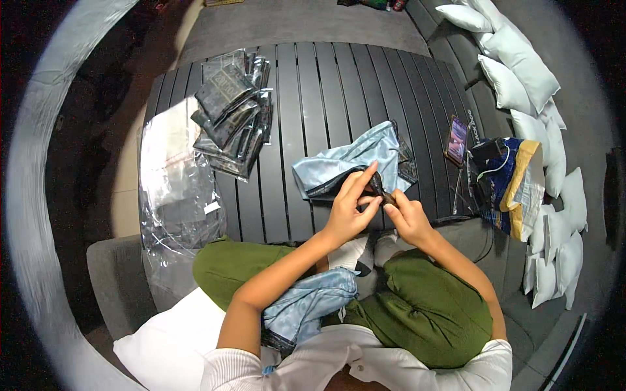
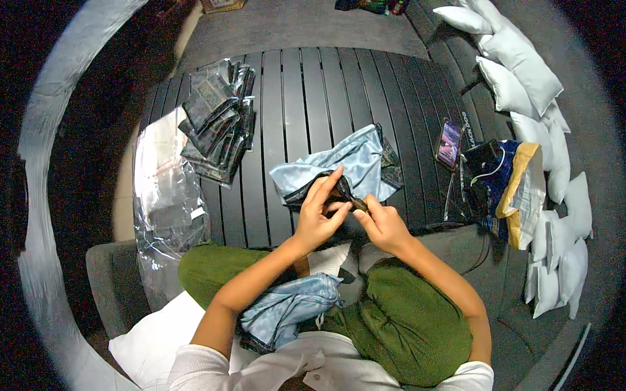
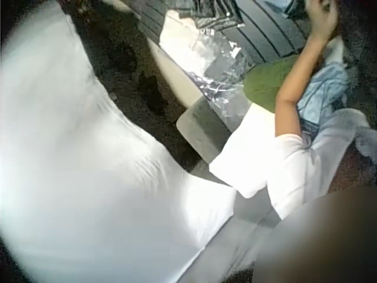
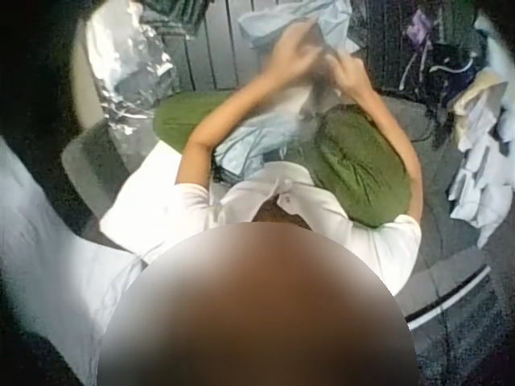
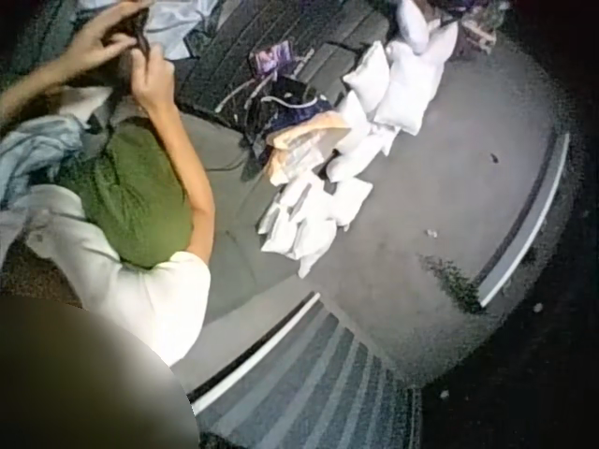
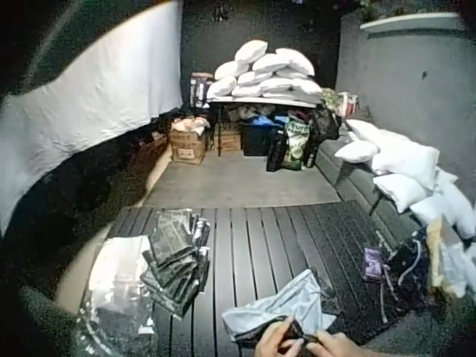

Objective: Trimming loose threads from a light blue garment using thread nippers.

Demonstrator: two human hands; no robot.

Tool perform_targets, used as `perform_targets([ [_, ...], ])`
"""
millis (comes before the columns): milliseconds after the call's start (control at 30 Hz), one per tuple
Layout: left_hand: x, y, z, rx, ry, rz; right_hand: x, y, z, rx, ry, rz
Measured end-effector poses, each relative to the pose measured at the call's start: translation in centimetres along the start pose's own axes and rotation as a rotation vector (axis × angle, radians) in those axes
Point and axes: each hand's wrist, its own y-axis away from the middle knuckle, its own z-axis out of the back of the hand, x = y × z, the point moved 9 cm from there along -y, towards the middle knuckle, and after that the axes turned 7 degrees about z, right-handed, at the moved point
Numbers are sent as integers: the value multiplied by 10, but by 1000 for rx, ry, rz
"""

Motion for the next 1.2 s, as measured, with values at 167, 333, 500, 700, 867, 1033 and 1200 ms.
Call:
perform_targets([
  [167,0,1,1,-9,-1,12,0,1,-1,3,0,-7],
  [333,6,0,-1,-13,93,78,0,1,1,2,-6,-24],
  [500,19,-2,5,-75,380,242,3,-3,1,8,-5,-9],
  [700,11,-6,4,-49,501,240,8,-4,4,-6,-35,-9],
  [867,12,-6,3,-53,499,210,6,-4,1,6,-60,-3],
  [1033,5,-3,3,-70,453,170,9,-4,2,-8,-78,-8],
  [1200,-7,-1,3,-72,340,154,18,-6,5,-21,-37,52],
])
